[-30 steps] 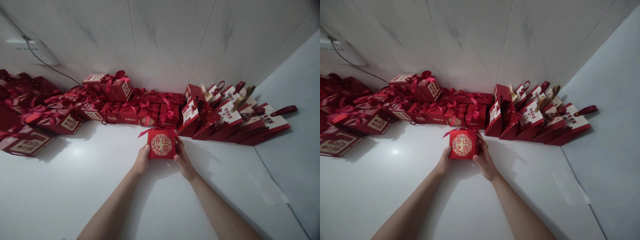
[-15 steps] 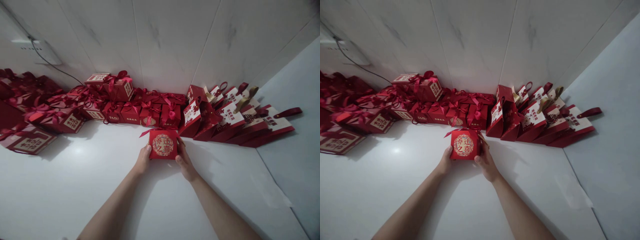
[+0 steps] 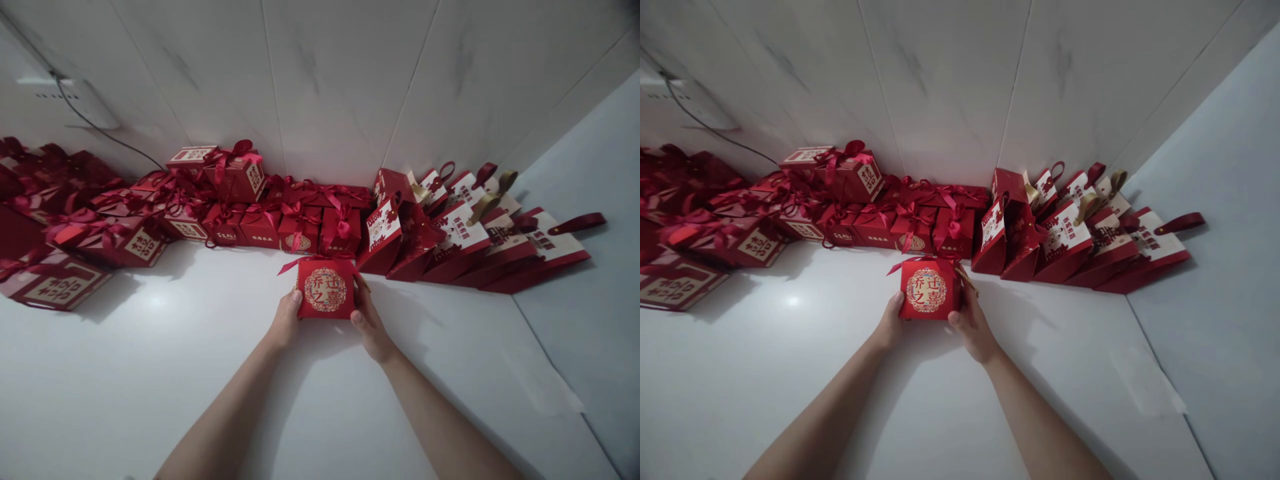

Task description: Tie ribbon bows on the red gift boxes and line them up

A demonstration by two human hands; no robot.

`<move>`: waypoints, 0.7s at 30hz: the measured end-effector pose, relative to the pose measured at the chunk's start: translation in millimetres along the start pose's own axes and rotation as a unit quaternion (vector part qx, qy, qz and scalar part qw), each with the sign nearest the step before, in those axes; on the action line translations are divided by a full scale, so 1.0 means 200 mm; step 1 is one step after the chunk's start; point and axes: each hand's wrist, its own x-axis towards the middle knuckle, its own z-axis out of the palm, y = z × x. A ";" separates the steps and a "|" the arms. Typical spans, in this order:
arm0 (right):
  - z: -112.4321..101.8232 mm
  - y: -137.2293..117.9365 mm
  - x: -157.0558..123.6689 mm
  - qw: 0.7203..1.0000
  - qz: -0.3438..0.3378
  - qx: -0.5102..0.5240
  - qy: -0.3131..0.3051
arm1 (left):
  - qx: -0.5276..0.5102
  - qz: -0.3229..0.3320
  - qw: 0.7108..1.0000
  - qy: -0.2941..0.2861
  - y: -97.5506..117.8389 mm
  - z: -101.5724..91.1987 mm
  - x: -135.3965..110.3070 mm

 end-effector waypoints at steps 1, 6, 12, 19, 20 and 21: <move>0.00 0.00 0.00 1.000 -0.002 -0.003 0.001 | -0.002 -0.002 1.000 -0.002 0.00 0.00 0.00; 0.00 0.00 0.00 1.000 -0.007 0.008 0.004 | -0.009 -0.006 1.000 -0.007 -0.01 0.00 0.00; 0.00 0.00 0.00 1.000 -0.001 0.016 0.001 | -0.007 -0.007 1.000 -0.001 0.00 0.00 0.00; 0.01 -0.02 0.01 1.000 -0.004 -0.008 0.002 | -0.009 -0.020 1.000 0.007 0.00 0.00 0.00; 0.01 -0.03 0.01 1.000 -0.003 -0.011 0.002 | -0.009 -0.021 1.000 0.009 0.00 0.00 0.00; 0.01 -0.03 0.01 1.000 -0.001 -0.013 0.002 | -0.008 -0.021 1.000 0.011 0.00 0.00 0.00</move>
